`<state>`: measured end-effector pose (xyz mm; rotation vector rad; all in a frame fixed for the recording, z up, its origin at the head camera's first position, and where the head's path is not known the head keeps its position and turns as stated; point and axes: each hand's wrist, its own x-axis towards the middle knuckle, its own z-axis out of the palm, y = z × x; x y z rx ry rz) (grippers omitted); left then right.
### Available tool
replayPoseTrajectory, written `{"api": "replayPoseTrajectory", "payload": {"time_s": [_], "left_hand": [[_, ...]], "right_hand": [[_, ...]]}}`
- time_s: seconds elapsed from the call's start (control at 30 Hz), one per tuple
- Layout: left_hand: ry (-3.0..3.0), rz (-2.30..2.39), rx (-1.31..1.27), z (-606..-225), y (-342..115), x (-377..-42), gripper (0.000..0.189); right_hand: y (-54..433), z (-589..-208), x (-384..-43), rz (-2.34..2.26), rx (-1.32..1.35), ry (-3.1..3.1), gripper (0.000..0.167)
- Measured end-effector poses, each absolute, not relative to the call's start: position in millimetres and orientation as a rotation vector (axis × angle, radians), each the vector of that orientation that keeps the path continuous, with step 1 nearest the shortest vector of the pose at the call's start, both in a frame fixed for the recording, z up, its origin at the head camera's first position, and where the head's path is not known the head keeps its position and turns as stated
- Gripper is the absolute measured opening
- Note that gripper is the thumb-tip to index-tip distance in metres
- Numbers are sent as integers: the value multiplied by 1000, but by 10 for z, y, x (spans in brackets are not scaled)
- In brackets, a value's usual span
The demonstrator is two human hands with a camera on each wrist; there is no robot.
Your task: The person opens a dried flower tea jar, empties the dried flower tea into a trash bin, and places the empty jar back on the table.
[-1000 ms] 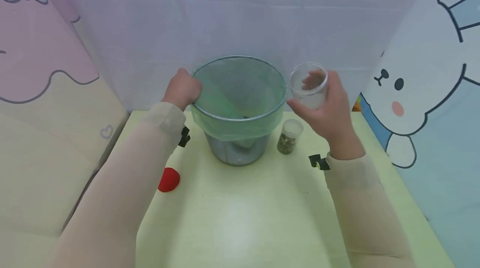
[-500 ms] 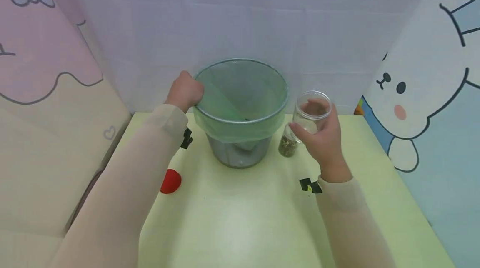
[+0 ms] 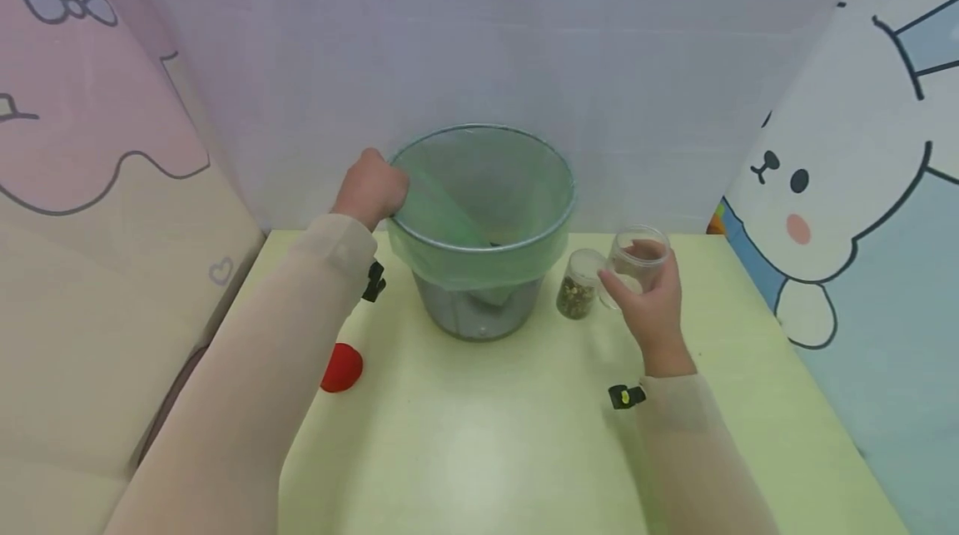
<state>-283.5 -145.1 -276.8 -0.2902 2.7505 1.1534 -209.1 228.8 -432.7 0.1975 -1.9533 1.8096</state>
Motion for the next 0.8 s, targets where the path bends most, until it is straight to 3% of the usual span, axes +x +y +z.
{"api": "replayPoseTrajectory", "payload": {"time_s": [0.23, 0.5, 0.8], "left_hand": [[2745, 1159, -284, -2816, -1466, -2840, 69], [2753, 1150, -283, -2840, -1491, -2869, 69], [2744, 1170, -280, -2825, -1476, -2864, 69]], "right_hand": [[2552, -4586, -2097, 1834, -101, -2019, 60], [2712, -4692, -2129, 1861, -238, -2029, 79], [2824, -4729, -2174, 1782, -281, -2142, 70]]}}
